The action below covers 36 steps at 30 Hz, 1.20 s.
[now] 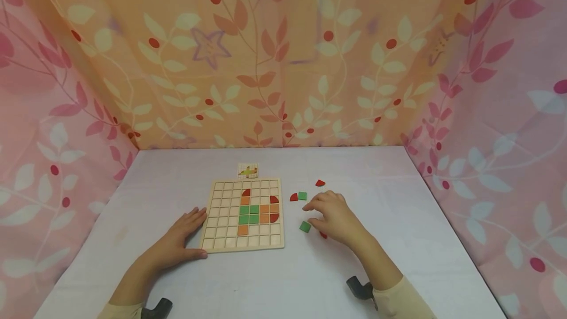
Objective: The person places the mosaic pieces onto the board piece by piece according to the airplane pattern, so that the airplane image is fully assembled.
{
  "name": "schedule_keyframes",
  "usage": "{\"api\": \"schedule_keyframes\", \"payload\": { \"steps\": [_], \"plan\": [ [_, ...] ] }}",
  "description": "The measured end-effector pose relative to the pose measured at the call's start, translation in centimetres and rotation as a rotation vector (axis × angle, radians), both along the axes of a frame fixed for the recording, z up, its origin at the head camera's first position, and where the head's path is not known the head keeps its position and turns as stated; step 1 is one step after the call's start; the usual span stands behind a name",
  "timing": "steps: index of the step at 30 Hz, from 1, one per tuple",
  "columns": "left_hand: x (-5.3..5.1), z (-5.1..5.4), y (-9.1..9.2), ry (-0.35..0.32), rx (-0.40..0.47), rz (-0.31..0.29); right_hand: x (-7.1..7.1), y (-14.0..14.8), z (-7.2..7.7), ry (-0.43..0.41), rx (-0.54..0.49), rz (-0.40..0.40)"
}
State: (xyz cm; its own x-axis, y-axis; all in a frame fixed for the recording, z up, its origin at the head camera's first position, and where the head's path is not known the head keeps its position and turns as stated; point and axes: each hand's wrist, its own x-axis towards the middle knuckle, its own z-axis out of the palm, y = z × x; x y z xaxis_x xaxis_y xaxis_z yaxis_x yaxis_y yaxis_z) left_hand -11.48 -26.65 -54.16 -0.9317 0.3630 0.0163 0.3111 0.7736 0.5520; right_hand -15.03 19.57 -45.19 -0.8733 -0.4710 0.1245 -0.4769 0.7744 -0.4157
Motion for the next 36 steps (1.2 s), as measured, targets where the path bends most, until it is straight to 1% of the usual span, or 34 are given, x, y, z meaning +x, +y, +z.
{"api": "schedule_keyframes", "payload": {
  "steps": [4, 9, 15, 19, 25, 30, 36],
  "plan": [
    [0.1, 0.0, 0.0, 0.006, 0.006, -0.003, 0.4, 1.1, -1.4, -0.015, -0.003, -0.017],
    [0.1, 0.0, 0.0, 0.005, 0.004, -0.001, 0.6, 2.4, -3.0, 0.003, -0.009, -0.023],
    [0.1, 0.0, -0.1, 0.010, -0.010, -0.003, 0.6, 3.7, -4.4, 0.043, -0.023, -0.017],
    [0.2, 0.1, -0.2, 0.016, -0.013, -0.010, 0.5, 4.3, -5.2, 0.028, -0.027, -0.008],
    [0.2, 0.1, -0.1, 0.013, -0.011, -0.007, 0.5, 4.6, -5.8, -0.008, -0.014, -0.002],
    [0.2, 0.1, -0.1, 0.009, -0.005, -0.006, 0.5, 4.6, -6.1, 0.004, -0.006, 0.003],
    [0.2, 0.0, -0.1, 0.008, -0.003, -0.008, 0.6, 4.7, -6.0, 0.019, 0.002, 0.011]
  ]
}}
